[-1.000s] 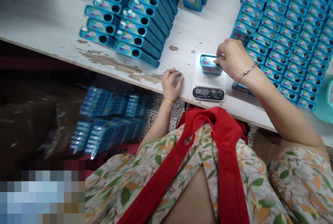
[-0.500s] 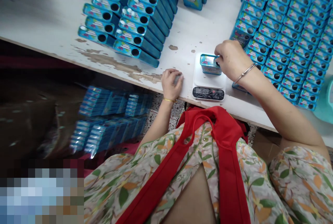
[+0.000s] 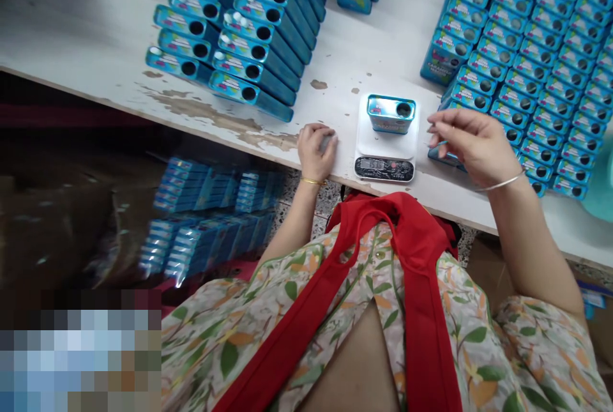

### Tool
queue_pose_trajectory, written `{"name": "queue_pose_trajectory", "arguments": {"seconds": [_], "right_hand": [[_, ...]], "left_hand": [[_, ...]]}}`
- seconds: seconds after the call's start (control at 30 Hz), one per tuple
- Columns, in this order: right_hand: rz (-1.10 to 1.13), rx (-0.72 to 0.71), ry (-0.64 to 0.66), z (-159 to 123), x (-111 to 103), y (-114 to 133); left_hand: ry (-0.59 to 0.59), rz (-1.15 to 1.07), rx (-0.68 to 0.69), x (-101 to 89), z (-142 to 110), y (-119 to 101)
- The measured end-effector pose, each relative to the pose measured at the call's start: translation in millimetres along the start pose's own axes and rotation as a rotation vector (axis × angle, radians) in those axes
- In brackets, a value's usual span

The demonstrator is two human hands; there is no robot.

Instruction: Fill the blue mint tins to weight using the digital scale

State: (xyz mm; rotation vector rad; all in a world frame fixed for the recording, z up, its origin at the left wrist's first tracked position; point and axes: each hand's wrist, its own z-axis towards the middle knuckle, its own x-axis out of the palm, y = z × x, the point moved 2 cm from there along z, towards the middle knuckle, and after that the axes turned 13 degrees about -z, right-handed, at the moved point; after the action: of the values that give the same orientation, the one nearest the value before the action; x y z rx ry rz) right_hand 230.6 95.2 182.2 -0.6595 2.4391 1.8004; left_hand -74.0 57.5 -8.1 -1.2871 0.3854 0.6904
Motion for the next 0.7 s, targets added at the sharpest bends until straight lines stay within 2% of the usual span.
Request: {"name": "queue_pose_trajectory", "arguments": {"seconds": [0.13,0.27,0.37,0.53,0.63,0.7], "right_hand": [[0.032,0.107,0.002,-20,-4,-38],[-0.007,0.090,-0.036,-26,1,-50],[-0.119,-0.067,-0.100,-14,12,-41],[-0.396,-0.398,-0.258,33,38,-21],[-0.536,-0.454,-0.267,50,42,-16],[-0.556,-0.452,-0.286,44,32,-15]], "left_hand": [[-0.003,0.011,0.011,0.6,0,1],[-0.010,0.010,0.006,1.2,1,4],[-0.002,-0.018,0.008,1.9,1,6],[-0.011,-0.033,0.029,3.3,1,11],[-0.020,-0.007,0.047,3.8,1,12],[-0.021,-0.004,0.050,4.0,1,12]]}}
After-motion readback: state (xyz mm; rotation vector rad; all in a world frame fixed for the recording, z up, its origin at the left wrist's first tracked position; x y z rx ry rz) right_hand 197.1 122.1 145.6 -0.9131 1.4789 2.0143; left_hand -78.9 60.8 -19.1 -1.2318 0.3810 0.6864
